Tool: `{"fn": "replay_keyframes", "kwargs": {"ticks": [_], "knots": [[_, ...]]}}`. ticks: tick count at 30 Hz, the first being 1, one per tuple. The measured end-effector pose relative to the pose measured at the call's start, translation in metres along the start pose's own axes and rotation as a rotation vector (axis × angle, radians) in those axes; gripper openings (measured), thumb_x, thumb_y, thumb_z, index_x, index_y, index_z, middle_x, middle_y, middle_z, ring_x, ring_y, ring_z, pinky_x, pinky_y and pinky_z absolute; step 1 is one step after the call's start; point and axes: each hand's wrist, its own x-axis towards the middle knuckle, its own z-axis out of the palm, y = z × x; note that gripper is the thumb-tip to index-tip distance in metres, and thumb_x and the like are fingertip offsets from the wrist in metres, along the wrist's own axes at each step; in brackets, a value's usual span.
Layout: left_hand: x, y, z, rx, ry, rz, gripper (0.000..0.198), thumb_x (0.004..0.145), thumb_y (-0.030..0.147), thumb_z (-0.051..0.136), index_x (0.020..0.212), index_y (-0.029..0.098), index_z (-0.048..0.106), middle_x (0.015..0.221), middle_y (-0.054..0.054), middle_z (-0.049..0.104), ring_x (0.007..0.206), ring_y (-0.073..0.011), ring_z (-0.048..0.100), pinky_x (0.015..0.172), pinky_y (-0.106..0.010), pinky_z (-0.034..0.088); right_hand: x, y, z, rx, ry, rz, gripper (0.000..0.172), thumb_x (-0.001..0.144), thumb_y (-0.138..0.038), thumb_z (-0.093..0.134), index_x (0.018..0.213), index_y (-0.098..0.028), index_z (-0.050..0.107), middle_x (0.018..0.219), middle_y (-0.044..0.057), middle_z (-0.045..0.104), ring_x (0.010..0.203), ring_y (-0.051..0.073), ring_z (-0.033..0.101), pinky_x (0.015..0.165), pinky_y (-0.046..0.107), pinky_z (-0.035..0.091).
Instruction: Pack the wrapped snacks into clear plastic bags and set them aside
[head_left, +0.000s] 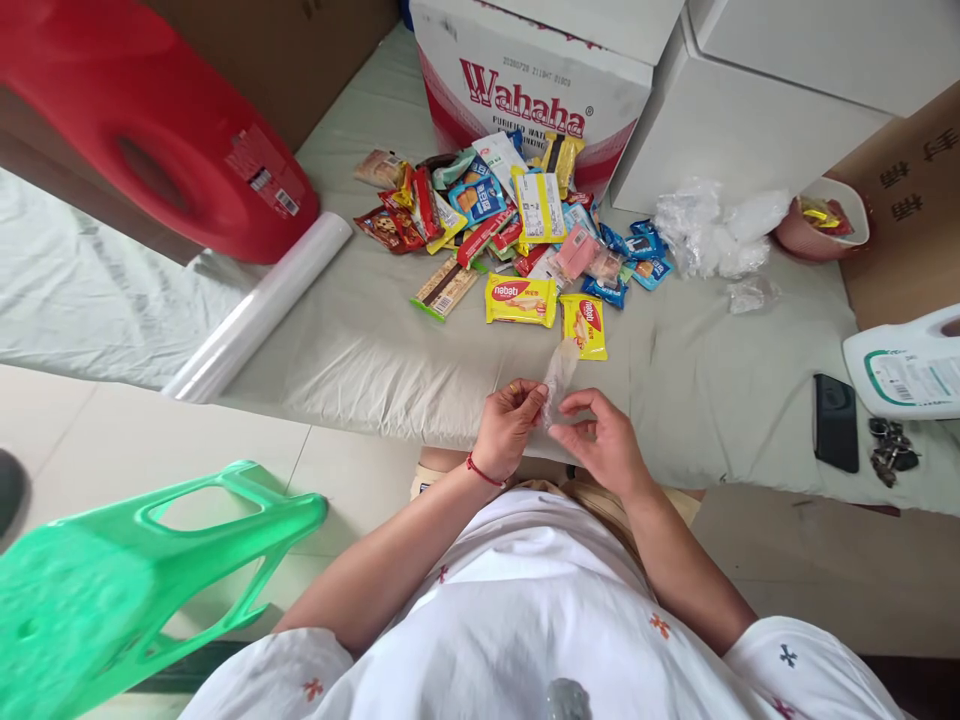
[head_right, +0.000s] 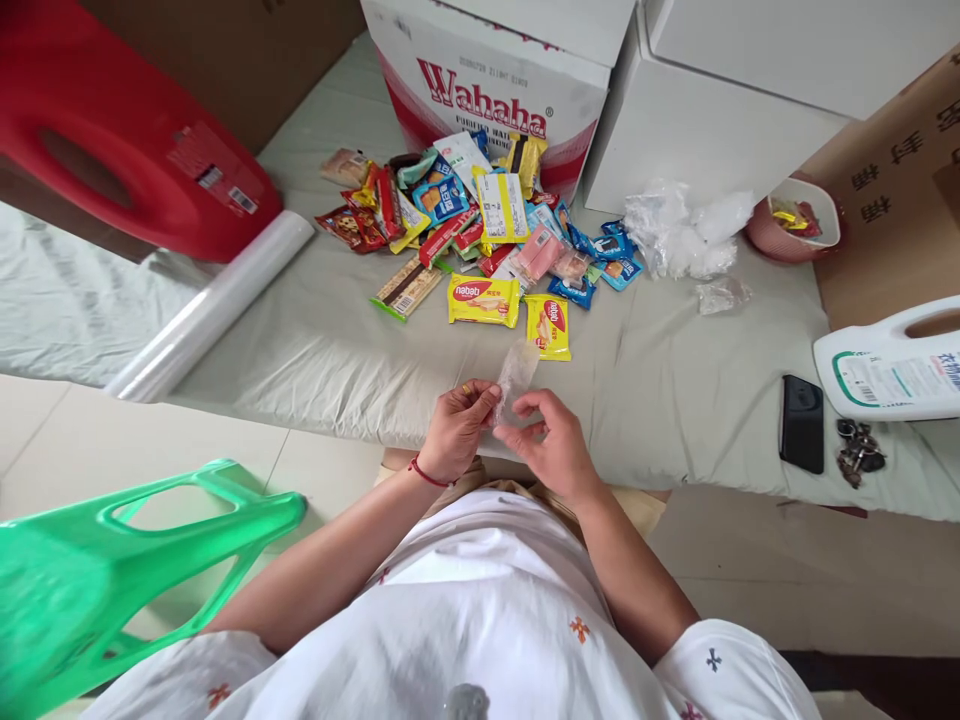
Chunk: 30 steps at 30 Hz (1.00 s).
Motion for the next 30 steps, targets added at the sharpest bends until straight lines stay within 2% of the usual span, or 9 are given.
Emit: {"fn": "replay_keyframes", "kwargs": {"ticks": [2,4,7,10,14,19,25,28,30], "knots": [[-0.001,0.003,0.003,-0.059,-0.029,-0.016,0.046,0.064,0.054,0.091,0.078,0.015,0.069,0.059,0.004,0.058,0.053,-0.0064,0.046,0.053,-0.022,0.037,-0.005,-0.003,0.002,-0.118,-0.025,-0.104,0.024,0.085,-0.042,0.078,0.101,-0.026,0.07,0.105,0.006,0.07,0.097,0.02,0.065,0.078,0.031,0.059],[-0.003,0.005,0.004,-0.125,-0.077,-0.04,0.047,0.063,0.051,0.093,0.082,0.015,0.07,0.062,0.004,0.06,0.056,-0.0063,0.049,0.056,-0.021,0.04,-0.006,-0.004,0.003,-0.136,0.001,-0.12,0.014,0.091,-0.038,0.071,0.095,-0.025,0.071,0.097,0.005,0.07,0.089,0.019,0.065,0.078,0.031,0.057],[-0.005,0.008,0.004,-0.201,-0.126,-0.07,0.049,0.062,0.047,0.095,0.089,0.016,0.069,0.067,0.005,0.061,0.057,-0.005,0.051,0.056,-0.019,0.041,-0.005,-0.001,-0.001,0.018,0.032,-0.001,0.018,0.093,-0.043,0.069,0.091,-0.024,0.072,0.085,0.002,0.069,0.075,0.016,0.062,0.074,0.029,0.053],[-0.006,0.008,0.004,-0.242,-0.148,-0.078,0.05,0.063,0.044,0.096,0.093,0.016,0.066,0.069,0.006,0.06,0.057,-0.0037,0.05,0.055,-0.017,0.04,-0.004,0.003,-0.005,0.213,0.055,0.115,0.024,0.088,-0.048,0.077,0.089,-0.024,0.073,0.08,-0.001,0.068,0.071,0.014,0.06,0.071,0.028,0.051],[-0.008,0.006,0.005,-0.28,-0.179,-0.077,0.05,0.067,0.042,0.095,0.097,0.018,0.062,0.073,0.006,0.059,0.059,-0.0033,0.049,0.056,-0.017,0.041,-0.005,0.005,-0.005,0.369,0.094,0.18,0.028,0.081,-0.05,0.083,0.084,-0.024,0.073,0.075,-0.001,0.066,0.068,0.013,0.057,0.069,0.027,0.049],[-0.006,0.006,0.003,-0.297,-0.15,-0.074,0.05,0.066,0.039,0.095,0.096,0.019,0.06,0.073,0.006,0.056,0.063,-0.0048,0.051,0.055,-0.016,0.039,-0.003,0.002,-0.01,0.499,0.216,0.25,0.034,0.074,-0.051,0.087,0.082,-0.023,0.071,0.073,-0.003,0.062,0.063,0.011,0.052,0.061,0.024,0.047],[-0.001,0.009,-0.007,-0.304,-0.073,-0.06,0.052,0.063,0.034,0.096,0.098,0.021,0.061,0.077,0.006,0.057,0.066,-0.0049,0.053,0.056,-0.015,0.041,-0.005,0.006,-0.03,0.666,0.392,0.294,0.035,0.069,-0.045,0.091,0.082,-0.023,0.067,0.071,-0.005,0.056,0.061,0.008,0.048,0.052,0.019,0.041],[0.001,0.014,-0.011,-0.347,-0.057,-0.034,0.052,0.062,0.031,0.096,0.099,0.022,0.06,0.078,0.006,0.057,0.067,-0.005,0.053,0.057,-0.015,0.041,-0.015,0.013,-0.04,0.601,0.383,0.369,0.037,0.068,-0.046,0.092,0.081,-0.022,0.067,0.074,-0.003,0.062,0.059,0.008,0.048,0.046,0.018,0.036],[0.001,0.017,-0.012,-0.362,-0.075,-0.01,0.05,0.064,0.03,0.095,0.098,0.023,0.06,0.077,0.006,0.056,0.067,-0.0055,0.053,0.057,-0.015,0.042,-0.022,0.017,-0.047,0.462,0.325,0.386,0.038,0.072,-0.053,0.088,0.083,-0.022,0.069,0.082,0.001,0.068,0.064,0.01,0.053,0.047,0.019,0.039]]}}
